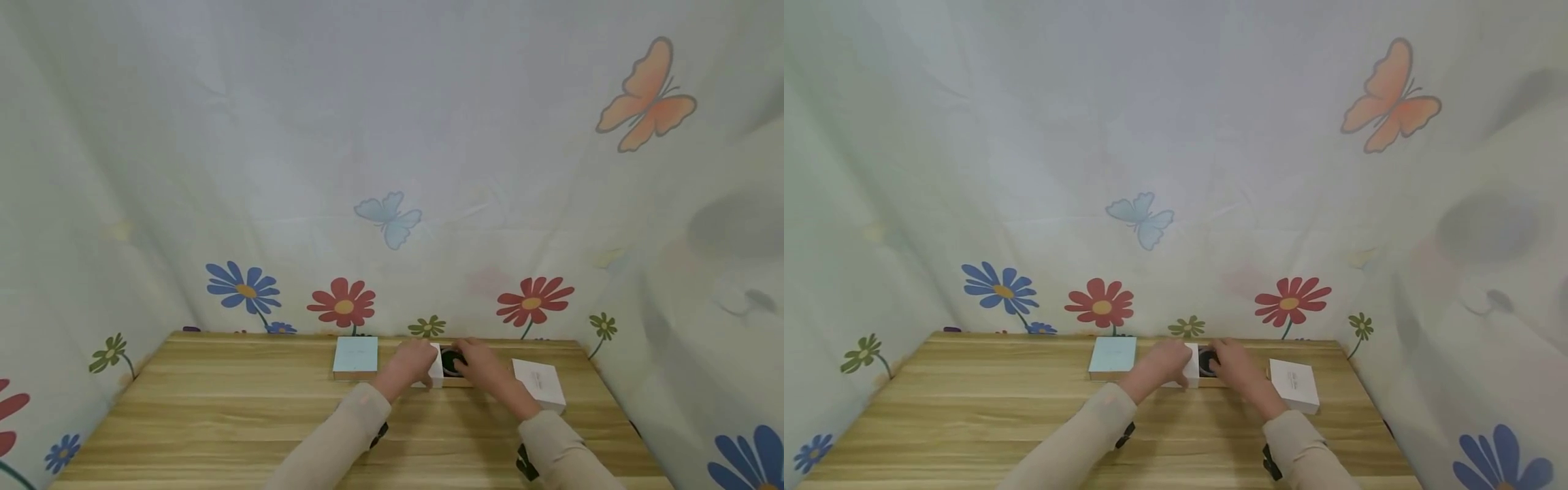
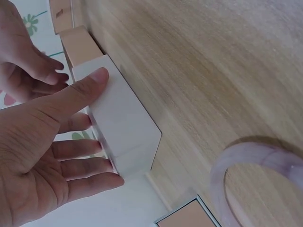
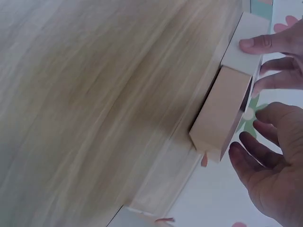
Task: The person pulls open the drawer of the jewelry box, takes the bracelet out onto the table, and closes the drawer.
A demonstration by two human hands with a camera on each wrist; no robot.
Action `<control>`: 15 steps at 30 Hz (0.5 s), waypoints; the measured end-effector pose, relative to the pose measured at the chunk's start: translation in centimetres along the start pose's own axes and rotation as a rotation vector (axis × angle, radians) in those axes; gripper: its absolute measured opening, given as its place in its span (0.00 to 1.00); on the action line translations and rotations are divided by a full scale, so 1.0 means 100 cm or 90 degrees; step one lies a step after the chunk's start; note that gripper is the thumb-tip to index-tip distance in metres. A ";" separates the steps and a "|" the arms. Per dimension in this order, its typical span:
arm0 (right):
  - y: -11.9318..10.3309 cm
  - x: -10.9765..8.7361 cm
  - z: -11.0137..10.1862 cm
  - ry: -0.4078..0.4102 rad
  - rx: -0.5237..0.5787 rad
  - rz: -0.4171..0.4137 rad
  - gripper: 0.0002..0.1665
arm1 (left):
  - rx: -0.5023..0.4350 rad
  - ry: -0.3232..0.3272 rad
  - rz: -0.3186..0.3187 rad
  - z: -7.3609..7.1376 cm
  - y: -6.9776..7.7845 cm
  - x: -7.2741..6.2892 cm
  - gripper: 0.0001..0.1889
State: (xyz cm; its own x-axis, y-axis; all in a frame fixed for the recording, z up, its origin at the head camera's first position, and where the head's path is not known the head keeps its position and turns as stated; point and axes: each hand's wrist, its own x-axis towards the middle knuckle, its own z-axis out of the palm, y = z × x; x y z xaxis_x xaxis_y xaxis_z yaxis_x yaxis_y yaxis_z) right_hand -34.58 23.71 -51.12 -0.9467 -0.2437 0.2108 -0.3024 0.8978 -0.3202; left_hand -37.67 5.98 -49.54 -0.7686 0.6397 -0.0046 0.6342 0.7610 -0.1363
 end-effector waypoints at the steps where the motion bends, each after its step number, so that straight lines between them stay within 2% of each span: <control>1: -0.002 0.001 0.000 -0.009 0.002 0.002 0.16 | 0.002 0.001 0.001 0.000 0.000 0.000 0.20; 6: -0.008 0.004 0.001 -0.036 0.004 0.004 0.21 | 0.012 0.004 0.006 0.001 0.001 0.001 0.21; 15: -0.014 0.006 -0.002 -0.049 0.000 -0.029 0.25 | 0.015 -0.002 -0.002 0.002 0.002 0.001 0.21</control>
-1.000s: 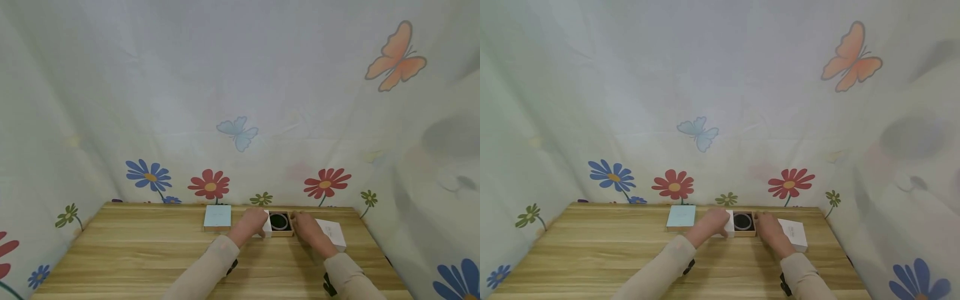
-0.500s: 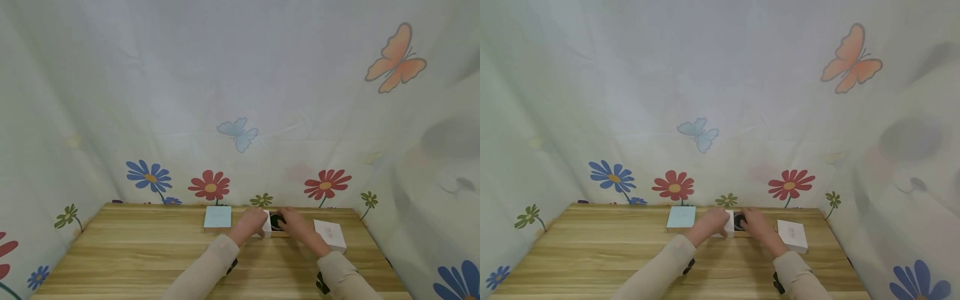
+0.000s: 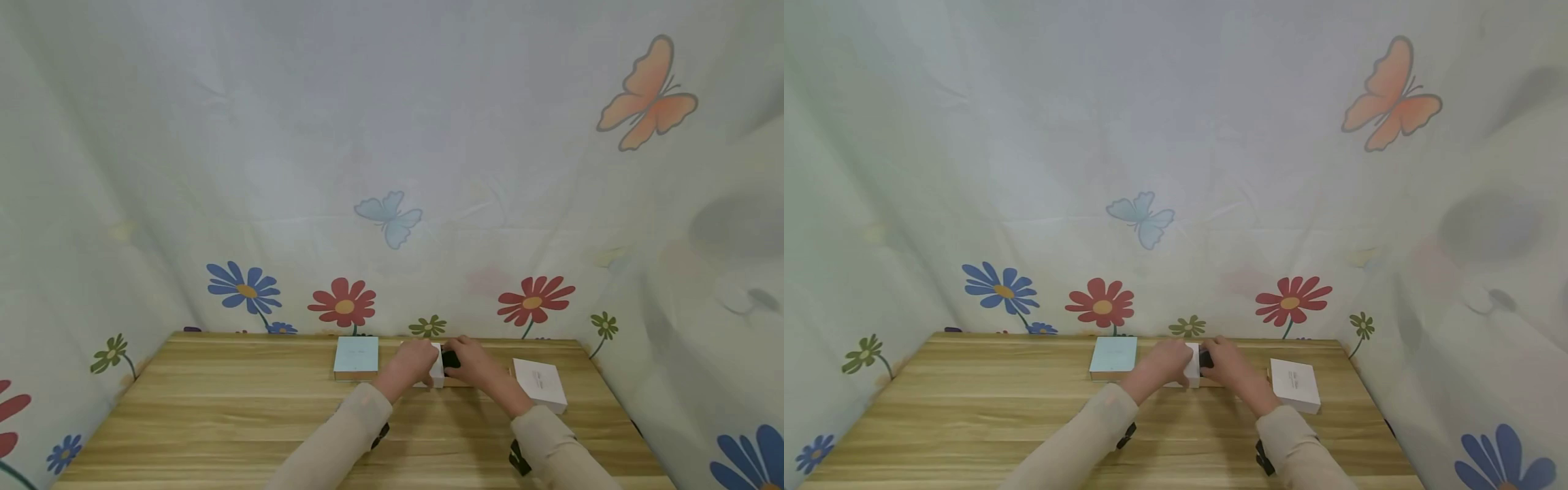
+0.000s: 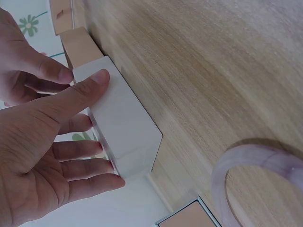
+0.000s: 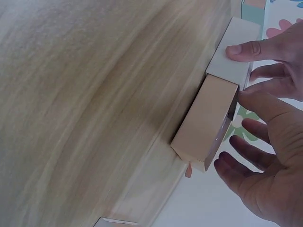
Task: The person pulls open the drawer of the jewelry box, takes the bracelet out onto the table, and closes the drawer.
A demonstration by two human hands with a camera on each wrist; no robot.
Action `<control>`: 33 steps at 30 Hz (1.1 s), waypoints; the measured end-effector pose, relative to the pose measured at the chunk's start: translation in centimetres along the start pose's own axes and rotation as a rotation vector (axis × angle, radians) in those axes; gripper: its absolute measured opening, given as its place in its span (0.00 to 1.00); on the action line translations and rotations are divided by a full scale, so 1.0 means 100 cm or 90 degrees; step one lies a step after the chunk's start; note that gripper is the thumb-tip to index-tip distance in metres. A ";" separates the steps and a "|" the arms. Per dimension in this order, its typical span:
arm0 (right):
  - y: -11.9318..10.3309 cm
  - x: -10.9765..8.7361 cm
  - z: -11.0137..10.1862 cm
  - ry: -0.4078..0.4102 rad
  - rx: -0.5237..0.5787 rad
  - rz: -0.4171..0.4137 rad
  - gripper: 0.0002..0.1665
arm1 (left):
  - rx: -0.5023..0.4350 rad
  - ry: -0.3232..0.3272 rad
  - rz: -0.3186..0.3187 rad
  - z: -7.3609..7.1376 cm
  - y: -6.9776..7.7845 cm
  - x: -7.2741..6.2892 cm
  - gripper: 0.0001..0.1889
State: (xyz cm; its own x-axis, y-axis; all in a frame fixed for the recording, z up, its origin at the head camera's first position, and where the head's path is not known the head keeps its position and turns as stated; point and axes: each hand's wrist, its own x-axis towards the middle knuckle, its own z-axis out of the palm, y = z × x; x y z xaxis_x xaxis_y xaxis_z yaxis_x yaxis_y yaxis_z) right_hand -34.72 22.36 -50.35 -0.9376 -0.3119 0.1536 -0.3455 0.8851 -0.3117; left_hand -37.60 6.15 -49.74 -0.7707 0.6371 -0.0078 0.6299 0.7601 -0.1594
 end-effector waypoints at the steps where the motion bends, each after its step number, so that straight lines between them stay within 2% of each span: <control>1: 0.000 0.000 -0.001 -0.003 -0.004 -0.002 0.25 | 0.000 0.000 0.000 -0.001 0.000 0.000 0.22; 10: 0.003 0.006 -0.003 -0.062 -0.019 -0.001 0.29 | -0.007 0.001 -0.004 -0.006 0.000 -0.003 0.22; 17: 0.002 0.011 -0.007 -0.106 0.001 0.016 0.31 | 0.003 -0.005 0.000 -0.004 0.000 -0.001 0.22; 24: 0.002 0.021 -0.009 -0.137 -0.021 0.036 0.32 | 0.018 0.007 0.002 -0.002 0.000 -0.001 0.22; 29: -0.002 0.029 -0.011 -0.160 -0.072 0.032 0.26 | 0.021 0.004 0.019 -0.005 0.001 -0.002 0.20; 33: -0.006 0.033 -0.010 -0.163 -0.099 0.033 0.21 | 0.016 0.000 0.012 -0.003 0.001 -0.001 0.20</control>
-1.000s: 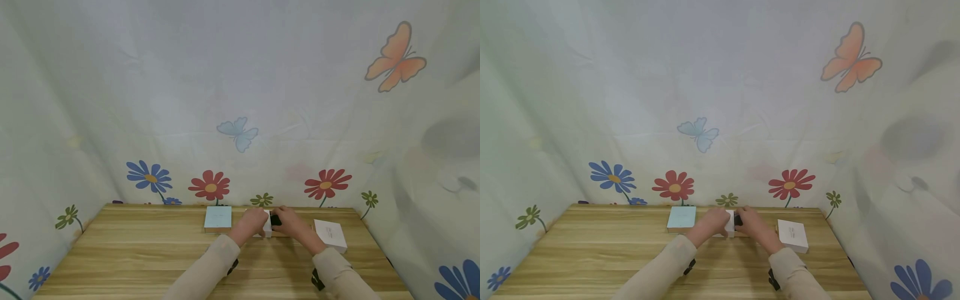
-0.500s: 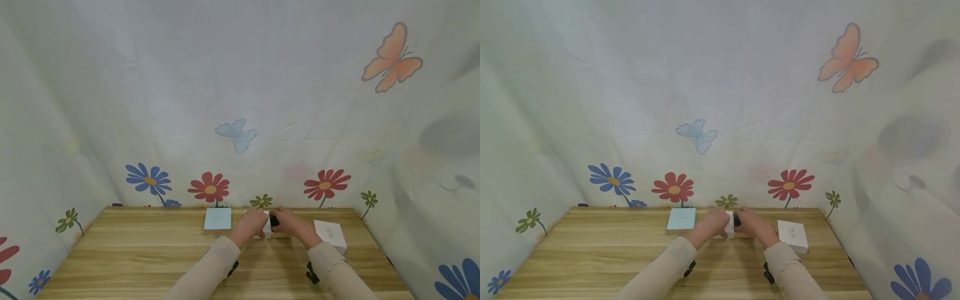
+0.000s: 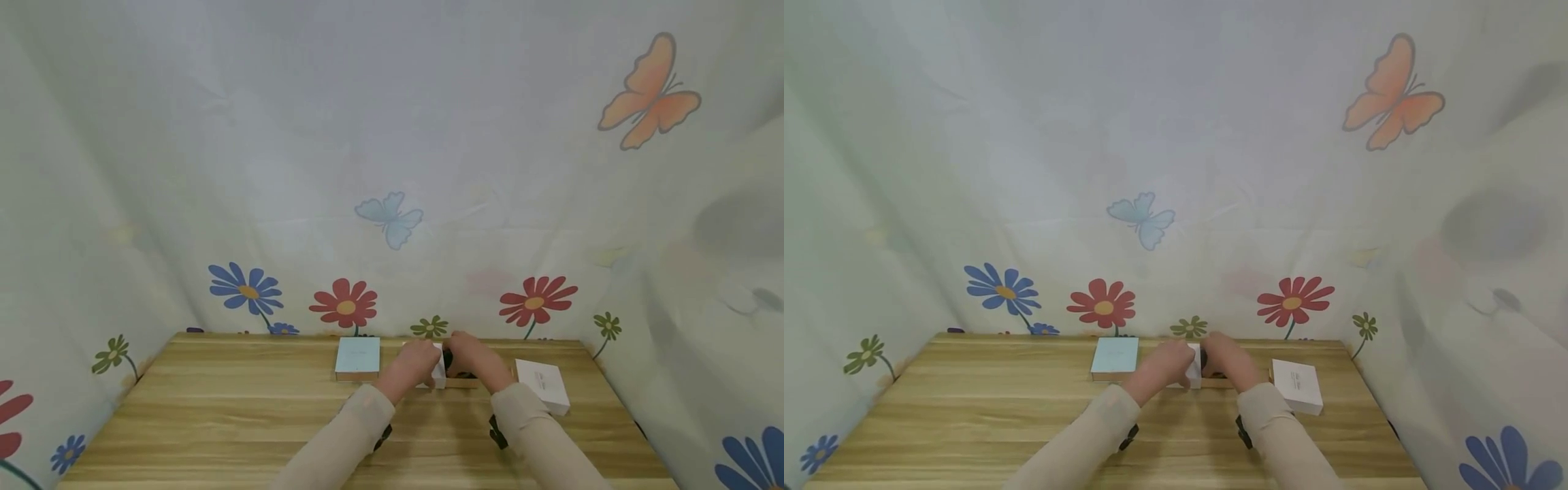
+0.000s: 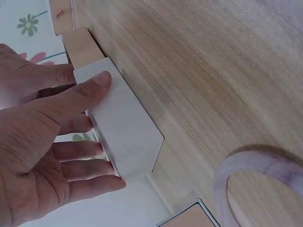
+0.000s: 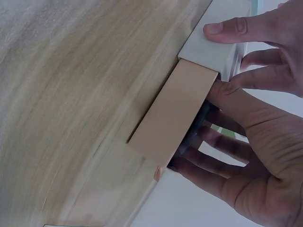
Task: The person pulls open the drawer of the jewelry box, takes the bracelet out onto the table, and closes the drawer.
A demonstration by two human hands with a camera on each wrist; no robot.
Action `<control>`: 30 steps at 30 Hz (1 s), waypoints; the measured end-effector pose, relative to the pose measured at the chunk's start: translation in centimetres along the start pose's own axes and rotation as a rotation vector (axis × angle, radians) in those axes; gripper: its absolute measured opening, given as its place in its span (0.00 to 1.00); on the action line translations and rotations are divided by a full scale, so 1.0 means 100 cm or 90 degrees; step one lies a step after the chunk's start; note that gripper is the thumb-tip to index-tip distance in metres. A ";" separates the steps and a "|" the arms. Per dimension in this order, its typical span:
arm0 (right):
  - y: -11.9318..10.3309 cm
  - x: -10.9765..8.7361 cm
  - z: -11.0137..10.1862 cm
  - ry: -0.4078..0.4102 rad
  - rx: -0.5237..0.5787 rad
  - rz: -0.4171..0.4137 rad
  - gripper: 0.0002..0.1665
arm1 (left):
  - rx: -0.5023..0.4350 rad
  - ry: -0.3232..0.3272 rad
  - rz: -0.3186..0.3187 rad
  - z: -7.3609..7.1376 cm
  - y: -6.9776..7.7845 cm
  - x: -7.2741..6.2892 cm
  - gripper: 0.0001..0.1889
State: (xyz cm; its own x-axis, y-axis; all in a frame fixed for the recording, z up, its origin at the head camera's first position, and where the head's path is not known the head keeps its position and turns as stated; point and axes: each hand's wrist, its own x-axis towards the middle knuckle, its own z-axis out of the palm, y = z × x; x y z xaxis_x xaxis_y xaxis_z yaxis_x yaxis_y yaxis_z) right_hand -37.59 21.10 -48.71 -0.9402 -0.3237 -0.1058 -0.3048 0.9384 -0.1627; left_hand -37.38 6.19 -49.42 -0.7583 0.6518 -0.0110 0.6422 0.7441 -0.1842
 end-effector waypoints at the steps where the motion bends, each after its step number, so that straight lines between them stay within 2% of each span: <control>1: -0.001 0.000 0.000 -0.002 -0.003 0.003 0.20 | 0.000 -0.001 -0.002 0.000 0.000 0.000 0.20; 9: 0.005 0.005 0.005 0.010 -0.018 -0.033 0.14 | -0.009 -0.007 -0.011 0.001 0.002 0.001 0.19; 20: -0.008 0.001 0.009 -0.005 -0.011 0.002 0.16 | 0.005 0.015 -0.014 0.012 0.001 0.002 0.22; 24: -0.009 -0.001 0.008 -0.012 -0.009 0.025 0.16 | 0.003 0.017 -0.016 0.011 0.002 0.003 0.22; 30: -0.006 0.003 0.007 -0.012 -0.031 0.025 0.16 | 0.005 0.018 -0.012 0.007 0.002 0.005 0.22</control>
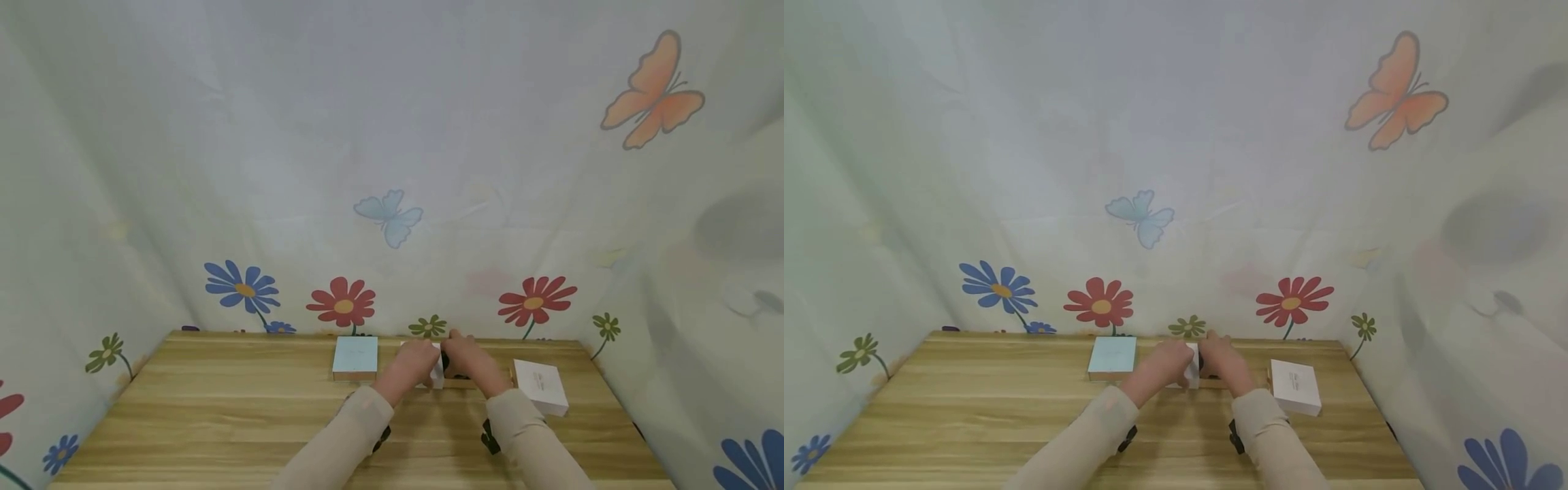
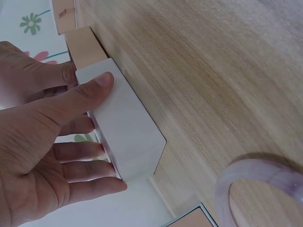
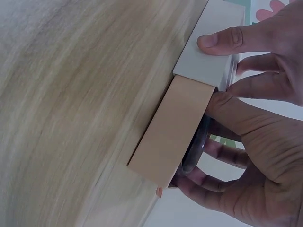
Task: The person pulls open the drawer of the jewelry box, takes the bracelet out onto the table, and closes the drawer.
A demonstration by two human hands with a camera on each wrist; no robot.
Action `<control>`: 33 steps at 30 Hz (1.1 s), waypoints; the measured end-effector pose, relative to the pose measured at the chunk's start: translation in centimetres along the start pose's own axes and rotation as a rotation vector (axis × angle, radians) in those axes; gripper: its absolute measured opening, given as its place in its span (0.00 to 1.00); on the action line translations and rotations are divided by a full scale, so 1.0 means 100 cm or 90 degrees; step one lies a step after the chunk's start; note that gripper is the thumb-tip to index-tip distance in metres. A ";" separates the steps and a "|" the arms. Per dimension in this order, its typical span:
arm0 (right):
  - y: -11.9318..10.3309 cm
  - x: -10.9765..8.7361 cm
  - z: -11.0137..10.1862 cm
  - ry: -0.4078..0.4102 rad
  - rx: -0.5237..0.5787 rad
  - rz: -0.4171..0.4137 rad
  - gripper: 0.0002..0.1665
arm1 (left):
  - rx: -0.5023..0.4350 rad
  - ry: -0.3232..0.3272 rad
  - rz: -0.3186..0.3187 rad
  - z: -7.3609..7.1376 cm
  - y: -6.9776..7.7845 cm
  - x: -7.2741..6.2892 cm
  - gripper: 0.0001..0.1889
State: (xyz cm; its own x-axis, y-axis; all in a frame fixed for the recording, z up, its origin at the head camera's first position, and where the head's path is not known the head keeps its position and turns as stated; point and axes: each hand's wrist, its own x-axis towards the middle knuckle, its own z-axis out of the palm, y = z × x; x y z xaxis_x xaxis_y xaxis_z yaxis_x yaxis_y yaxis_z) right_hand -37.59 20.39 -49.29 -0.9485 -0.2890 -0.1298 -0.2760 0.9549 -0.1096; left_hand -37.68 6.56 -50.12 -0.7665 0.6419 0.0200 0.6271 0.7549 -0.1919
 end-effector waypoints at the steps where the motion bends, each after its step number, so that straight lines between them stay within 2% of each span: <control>1: 0.000 0.001 0.000 -0.001 -0.004 0.005 0.16 | 0.001 -0.002 0.001 0.000 0.000 0.000 0.22; 6: -0.006 0.000 -0.004 -0.014 -0.006 0.032 0.14 | 0.003 -0.006 -0.002 -0.002 -0.002 0.000 0.21; 16: -0.013 -0.005 -0.007 0.017 -0.026 0.031 0.13 | -0.011 -0.008 -0.009 -0.004 -0.002 0.001 0.20; 26: -0.016 -0.005 -0.005 0.022 -0.009 0.096 0.14 | -0.028 0.012 -0.003 0.001 -0.001 0.001 0.20; 30: -0.016 -0.009 -0.004 0.056 -0.012 0.090 0.18 | -0.020 0.010 -0.003 0.001 -0.002 0.002 0.19; 33: -0.014 -0.015 -0.001 0.102 -0.045 0.058 0.24 | -0.015 0.008 -0.002 0.002 -0.002 0.000 0.18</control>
State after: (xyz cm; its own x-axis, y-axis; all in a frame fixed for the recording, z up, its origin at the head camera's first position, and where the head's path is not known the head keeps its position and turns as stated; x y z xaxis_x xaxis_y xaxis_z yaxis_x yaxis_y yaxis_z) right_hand -35.80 19.47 -48.86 -0.9812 -0.1916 0.0224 -0.1923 0.9807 -0.0340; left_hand -37.85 6.41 -50.25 -0.7671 0.6406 0.0328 0.6275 0.7600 -0.1693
